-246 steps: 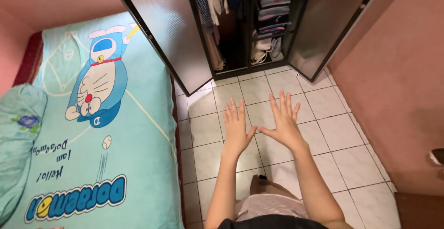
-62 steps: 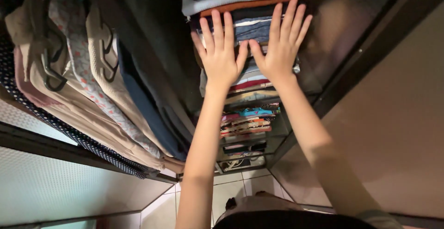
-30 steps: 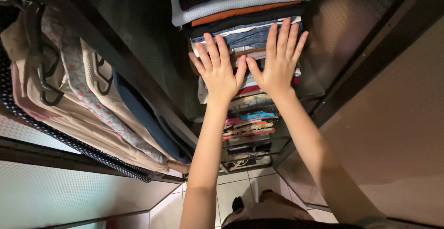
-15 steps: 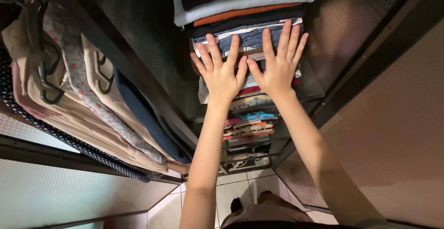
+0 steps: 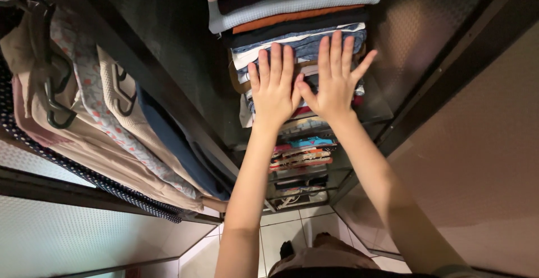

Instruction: The person organizes clothes in a wardrobe by first adjusting stacks of folded garments on shelves and then moving through hanging clothes on hangers. They repeatedly pull out, inspect, and reposition individual hanging items before returning them to the rack.

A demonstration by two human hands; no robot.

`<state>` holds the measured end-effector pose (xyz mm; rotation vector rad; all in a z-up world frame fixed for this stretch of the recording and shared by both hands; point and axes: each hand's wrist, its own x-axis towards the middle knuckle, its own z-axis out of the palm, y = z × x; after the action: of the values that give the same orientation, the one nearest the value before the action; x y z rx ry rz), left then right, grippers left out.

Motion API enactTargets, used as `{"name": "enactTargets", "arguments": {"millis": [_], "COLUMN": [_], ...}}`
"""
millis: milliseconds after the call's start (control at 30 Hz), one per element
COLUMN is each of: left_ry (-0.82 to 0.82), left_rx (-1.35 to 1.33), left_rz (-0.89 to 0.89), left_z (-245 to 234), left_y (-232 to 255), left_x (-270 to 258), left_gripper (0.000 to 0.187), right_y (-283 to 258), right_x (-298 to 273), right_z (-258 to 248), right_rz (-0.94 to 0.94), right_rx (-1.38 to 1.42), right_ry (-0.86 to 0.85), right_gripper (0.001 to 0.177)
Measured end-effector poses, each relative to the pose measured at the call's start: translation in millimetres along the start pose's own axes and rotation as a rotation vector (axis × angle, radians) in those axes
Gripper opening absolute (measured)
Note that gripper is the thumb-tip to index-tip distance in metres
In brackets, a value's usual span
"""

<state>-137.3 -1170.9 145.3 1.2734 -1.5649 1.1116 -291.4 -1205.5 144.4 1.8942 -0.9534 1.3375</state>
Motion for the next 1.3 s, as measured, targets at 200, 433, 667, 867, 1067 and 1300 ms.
{"name": "enactTargets", "arguments": {"millis": [200,433,667,867,1067,1300], "left_ry": [-0.237,-0.227,-0.216,-0.222,-0.247,-0.237], "left_rx": [-0.012,-0.019,-0.009,0.009,0.032,0.036], "left_rz": [-0.078,-0.175,-0.226,-0.238,-0.231,-0.222], "left_z": [-6,-4,-6,-9,-14,-14], "left_y": [0,0,-2,0,-1,-2], "left_x": [-5,-7,-6,-3,0,-3], "left_gripper": [0.073,0.084,0.088,0.087,0.088,0.087], "right_y": [-9,-10,-13,-13,-14,-14], "right_x": [-1,-2,2,4,4,4], "right_z": [-14,-13,-18,-22,-24,-24], "right_rz": [0.249,0.274,0.328,0.329,0.336,0.327], "right_rx": [0.044,0.034,0.034,0.032,0.027,0.025], "right_ry": [-0.293,-0.24,-0.159,-0.171,-0.18,-0.155], "right_gripper": [0.097,0.101,0.099,0.098,0.099,0.098]}}
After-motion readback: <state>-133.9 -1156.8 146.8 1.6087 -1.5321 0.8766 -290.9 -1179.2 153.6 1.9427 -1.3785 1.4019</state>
